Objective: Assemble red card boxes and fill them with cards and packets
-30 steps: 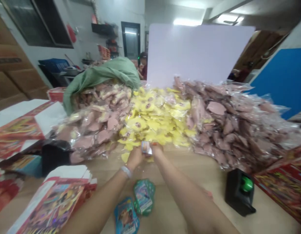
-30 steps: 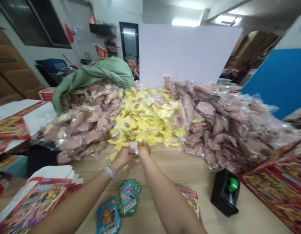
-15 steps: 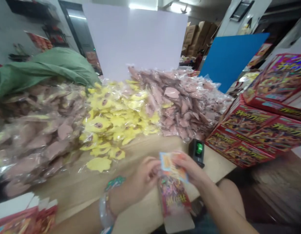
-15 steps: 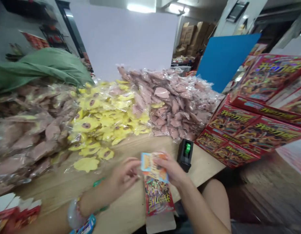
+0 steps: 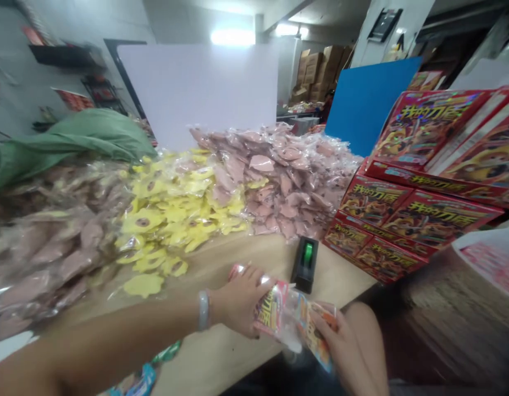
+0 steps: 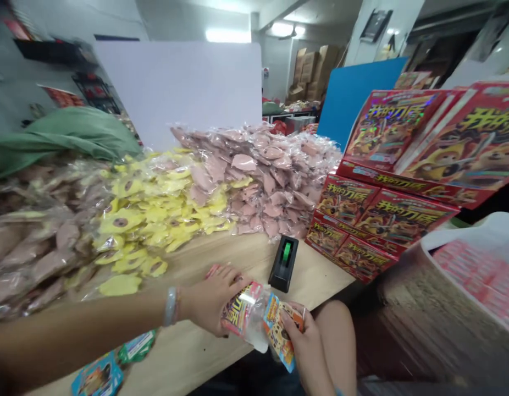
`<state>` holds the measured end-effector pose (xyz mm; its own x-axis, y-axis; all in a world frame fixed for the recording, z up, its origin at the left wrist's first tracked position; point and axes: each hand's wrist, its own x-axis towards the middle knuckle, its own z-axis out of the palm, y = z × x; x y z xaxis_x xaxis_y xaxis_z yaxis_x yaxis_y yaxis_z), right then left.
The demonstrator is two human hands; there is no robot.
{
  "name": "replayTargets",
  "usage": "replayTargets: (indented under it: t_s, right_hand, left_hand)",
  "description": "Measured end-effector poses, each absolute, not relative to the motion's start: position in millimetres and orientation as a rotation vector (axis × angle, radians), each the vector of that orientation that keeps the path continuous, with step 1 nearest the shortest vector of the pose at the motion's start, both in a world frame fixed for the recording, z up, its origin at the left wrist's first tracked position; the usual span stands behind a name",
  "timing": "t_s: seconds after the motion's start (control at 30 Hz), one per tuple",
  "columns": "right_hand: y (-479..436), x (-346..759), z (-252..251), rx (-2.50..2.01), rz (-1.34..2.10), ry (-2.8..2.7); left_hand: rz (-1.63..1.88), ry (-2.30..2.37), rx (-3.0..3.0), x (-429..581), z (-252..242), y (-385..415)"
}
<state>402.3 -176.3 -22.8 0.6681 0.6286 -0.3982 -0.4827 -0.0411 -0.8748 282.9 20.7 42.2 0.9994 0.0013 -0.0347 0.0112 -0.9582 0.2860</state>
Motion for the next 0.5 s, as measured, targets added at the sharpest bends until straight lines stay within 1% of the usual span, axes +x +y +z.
replayTargets:
  t_s: [0.13, 0.23, 0.3, 0.4, 0.5]
  right_hand:
    - [-169.2, 421.1, -13.0, -1.611, 0.774, -0.511]
    - [-157.8, 426.5, 1.5, -1.781, 0.627, -0.858]
    - [-144.2, 420.1, 13.1, -1.816, 0.617, -0.973]
    - [-126.6, 399.7, 27.4, -1.698, 0.650, -0.833]
    - [-126.2, 378.3, 27.4, -1.506, 0.659, -0.511]
  left_hand:
    - [0.035, 0.174, 2.928, 254.9, 56.5, 12.7]
    - [0.064, 0.200, 2.935, 242.8, 61.8, 8.2]
    - [0.072, 0.196, 2.923, 237.0, 64.3, 6.4]
    - [0.126, 0.326, 2.864, 226.4, 69.1, -0.6]
    - [0.230, 0.646, 2.727, 209.5, 75.5, -19.1]
